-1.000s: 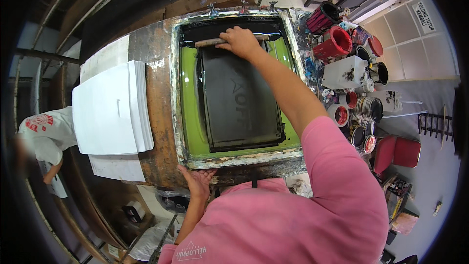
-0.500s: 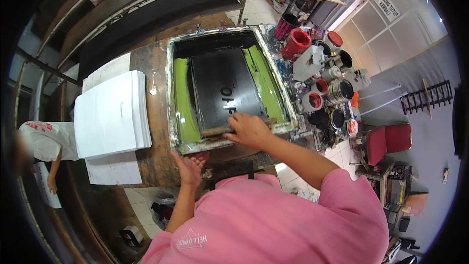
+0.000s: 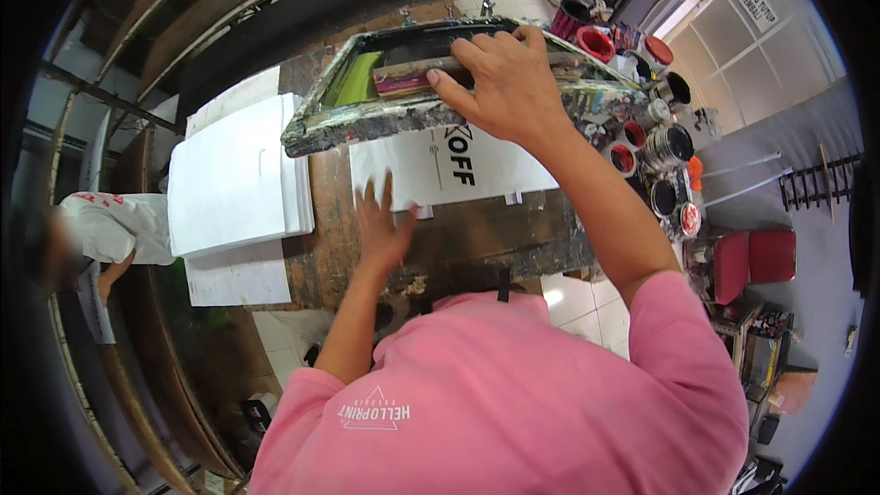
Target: The person screen prints a design onto white plastic bags by placing a bag on the printing surface, lowering the screen, and using a squeegee to spread ink before removing the bag.
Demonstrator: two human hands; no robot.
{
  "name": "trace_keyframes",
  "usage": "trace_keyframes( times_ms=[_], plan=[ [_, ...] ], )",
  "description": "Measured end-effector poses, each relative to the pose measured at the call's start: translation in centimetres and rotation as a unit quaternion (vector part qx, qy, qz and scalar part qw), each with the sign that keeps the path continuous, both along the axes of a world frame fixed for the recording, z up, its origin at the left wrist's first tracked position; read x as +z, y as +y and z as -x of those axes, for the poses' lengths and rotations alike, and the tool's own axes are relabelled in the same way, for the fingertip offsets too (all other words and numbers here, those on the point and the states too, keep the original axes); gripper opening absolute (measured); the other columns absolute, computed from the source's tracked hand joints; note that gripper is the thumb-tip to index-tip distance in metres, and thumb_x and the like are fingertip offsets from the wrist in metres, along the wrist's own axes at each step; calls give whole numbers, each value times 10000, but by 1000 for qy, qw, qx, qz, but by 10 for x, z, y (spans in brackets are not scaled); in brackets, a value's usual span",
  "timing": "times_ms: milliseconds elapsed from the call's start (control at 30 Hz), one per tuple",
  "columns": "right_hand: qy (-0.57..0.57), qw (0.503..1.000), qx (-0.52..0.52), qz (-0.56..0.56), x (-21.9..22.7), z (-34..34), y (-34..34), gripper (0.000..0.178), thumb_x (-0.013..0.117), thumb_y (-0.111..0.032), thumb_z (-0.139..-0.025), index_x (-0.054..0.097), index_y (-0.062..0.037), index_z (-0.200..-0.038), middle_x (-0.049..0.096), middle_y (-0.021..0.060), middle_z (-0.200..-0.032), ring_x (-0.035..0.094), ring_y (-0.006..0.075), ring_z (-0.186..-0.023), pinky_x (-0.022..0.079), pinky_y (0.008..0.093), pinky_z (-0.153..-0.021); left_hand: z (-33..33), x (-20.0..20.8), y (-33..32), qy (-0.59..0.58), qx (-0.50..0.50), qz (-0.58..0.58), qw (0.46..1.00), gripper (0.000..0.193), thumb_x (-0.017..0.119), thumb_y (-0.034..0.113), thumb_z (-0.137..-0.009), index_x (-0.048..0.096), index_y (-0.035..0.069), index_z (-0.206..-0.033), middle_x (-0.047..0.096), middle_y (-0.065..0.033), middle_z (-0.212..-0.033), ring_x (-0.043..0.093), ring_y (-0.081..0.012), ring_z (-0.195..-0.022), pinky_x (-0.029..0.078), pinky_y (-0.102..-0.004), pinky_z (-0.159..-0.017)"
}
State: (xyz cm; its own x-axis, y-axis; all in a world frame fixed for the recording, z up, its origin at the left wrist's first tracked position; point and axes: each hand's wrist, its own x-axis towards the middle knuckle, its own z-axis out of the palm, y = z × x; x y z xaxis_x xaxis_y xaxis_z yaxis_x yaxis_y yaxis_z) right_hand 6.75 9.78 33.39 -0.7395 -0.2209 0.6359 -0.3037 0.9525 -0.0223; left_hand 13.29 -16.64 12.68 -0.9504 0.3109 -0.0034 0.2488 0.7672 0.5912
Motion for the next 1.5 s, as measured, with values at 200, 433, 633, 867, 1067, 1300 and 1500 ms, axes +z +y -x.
trace_keyframes(
  times_ms=[200,433,633,867,1067,1300,1500],
  plan=[
    [27,999,11,16,18,22,7,488,651,-531,-960,708,-58,-855,704,97,-807,677,290,-825,420,492,-910,-20,-86,-6,47,-4,206,977,999,427,804,-970,280,130,-1693,69,-346,-1730,-2,-537,-1606,-96,-775,-1185],
    [14,1000,7,11,35,45,12,529,642,-566,-961,711,-57,-834,680,109,-745,686,303,-811,423,493,-890,-22,-102,4,3,24,246,969,1072,394,866,-933,273,119,-1692,108,-327,-1733,21,-475,-1626,-115,-752,-1201],
    [-70,997,7,36,63,53,13,603,517,-534,-1035,692,13,-851,700,192,-815,672,332,-839,434,478,-964,-17,-85,10,-23,17,243,970,1134,452,870,-907,308,38,-1664,191,-237,-1748,42,-430,-1637,-108,-751,-1206],
    [-88,995,22,53,75,65,18,606,525,-529,-1036,682,21,-834,696,191,-797,676,335,-828,427,485,-940,19,-63,30,131,37,27,990,730,711,507,-978,579,-13,-1473,583,-196,-1522,448,-410,-1473,265,-612,-1223],
    [-85,996,11,34,72,63,17,614,566,-578,-1005,700,-2,-838,694,179,-780,676,337,-804,424,484,-921,76,10,58,232,97,-89,964,274,747,164,-978,759,-7,-1192,763,-163,-1207,701,-333,-1080,548,-446,-929],
    [25,1000,10,13,57,64,16,612,626,-639,-965,717,-39,-892,695,153,-783,675,337,-803,429,468,-887,57,19,-17,153,248,-261,920,319,660,-10,-1007,699,-32,-1323,759,-152,-1207,723,-159,-858,595,-292,-702],
    [-16,1000,-2,24,56,56,9,606,623,-624,-975,688,-36,-843,692,138,-786,669,339,-813,422,464,-903,61,9,-148,129,333,-319,878,497,607,-58,-977,557,-51,-1471,582,-169,-1477,674,-147,-899,557,-261,-733]
  ],
)
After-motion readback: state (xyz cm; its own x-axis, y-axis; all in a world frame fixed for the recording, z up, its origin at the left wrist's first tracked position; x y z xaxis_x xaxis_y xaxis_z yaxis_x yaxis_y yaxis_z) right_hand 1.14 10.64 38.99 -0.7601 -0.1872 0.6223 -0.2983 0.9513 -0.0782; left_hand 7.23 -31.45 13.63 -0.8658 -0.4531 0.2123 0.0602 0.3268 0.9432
